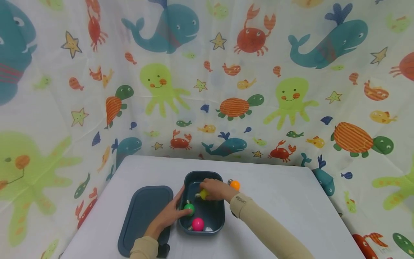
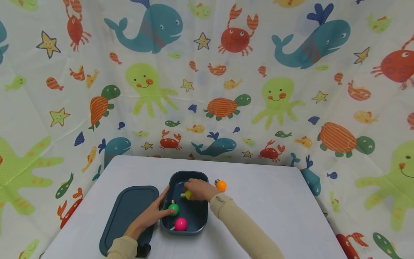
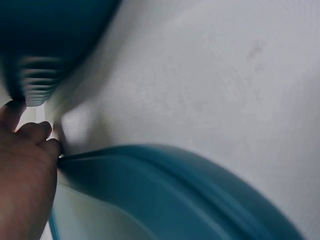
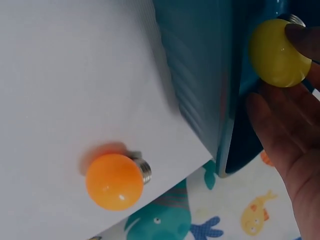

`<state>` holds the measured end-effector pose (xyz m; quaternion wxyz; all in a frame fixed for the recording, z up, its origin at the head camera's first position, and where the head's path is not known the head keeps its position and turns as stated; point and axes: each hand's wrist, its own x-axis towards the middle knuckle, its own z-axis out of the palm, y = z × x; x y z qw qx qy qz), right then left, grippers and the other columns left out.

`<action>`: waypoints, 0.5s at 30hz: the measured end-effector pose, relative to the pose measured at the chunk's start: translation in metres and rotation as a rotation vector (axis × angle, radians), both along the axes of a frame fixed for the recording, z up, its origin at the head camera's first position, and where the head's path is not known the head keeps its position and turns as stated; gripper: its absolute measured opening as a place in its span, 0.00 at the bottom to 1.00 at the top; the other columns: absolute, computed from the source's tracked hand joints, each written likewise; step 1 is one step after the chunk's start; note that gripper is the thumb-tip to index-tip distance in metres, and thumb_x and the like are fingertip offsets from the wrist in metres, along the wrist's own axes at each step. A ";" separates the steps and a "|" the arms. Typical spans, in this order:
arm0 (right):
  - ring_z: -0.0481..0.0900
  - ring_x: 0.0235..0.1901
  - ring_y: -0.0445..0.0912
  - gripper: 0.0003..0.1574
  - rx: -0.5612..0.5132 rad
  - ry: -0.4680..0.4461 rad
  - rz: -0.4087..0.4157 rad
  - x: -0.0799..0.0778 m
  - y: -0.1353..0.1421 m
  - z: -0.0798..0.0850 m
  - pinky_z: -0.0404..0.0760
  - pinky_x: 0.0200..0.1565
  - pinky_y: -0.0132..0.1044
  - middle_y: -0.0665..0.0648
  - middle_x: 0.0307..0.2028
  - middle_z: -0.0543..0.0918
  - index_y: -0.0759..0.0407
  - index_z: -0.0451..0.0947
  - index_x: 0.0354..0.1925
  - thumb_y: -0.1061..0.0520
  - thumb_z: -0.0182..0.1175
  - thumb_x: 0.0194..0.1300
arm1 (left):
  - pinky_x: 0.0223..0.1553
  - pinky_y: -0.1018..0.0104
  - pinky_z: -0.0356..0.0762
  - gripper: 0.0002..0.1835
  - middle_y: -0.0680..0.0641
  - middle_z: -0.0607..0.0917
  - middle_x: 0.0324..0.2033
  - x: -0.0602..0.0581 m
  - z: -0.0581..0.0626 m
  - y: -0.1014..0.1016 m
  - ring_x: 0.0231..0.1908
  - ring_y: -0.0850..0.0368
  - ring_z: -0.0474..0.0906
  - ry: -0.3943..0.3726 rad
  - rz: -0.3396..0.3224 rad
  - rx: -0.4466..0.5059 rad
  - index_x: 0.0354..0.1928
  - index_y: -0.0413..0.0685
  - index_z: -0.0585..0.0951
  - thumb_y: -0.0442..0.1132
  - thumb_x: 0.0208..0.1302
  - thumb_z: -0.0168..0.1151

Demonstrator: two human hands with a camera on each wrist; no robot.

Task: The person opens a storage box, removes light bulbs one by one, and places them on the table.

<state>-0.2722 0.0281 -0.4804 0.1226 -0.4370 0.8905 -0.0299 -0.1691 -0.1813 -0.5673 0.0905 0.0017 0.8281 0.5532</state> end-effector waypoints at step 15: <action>0.76 0.44 0.43 0.24 -0.130 0.011 -0.048 -0.023 0.027 0.020 0.80 0.52 0.37 0.49 0.45 0.78 0.51 0.77 0.53 0.55 0.71 0.59 | 0.66 0.30 0.48 0.53 0.43 0.51 0.76 0.001 0.000 -0.001 0.73 0.37 0.49 0.011 -0.010 0.021 0.78 0.65 0.47 0.55 0.57 0.70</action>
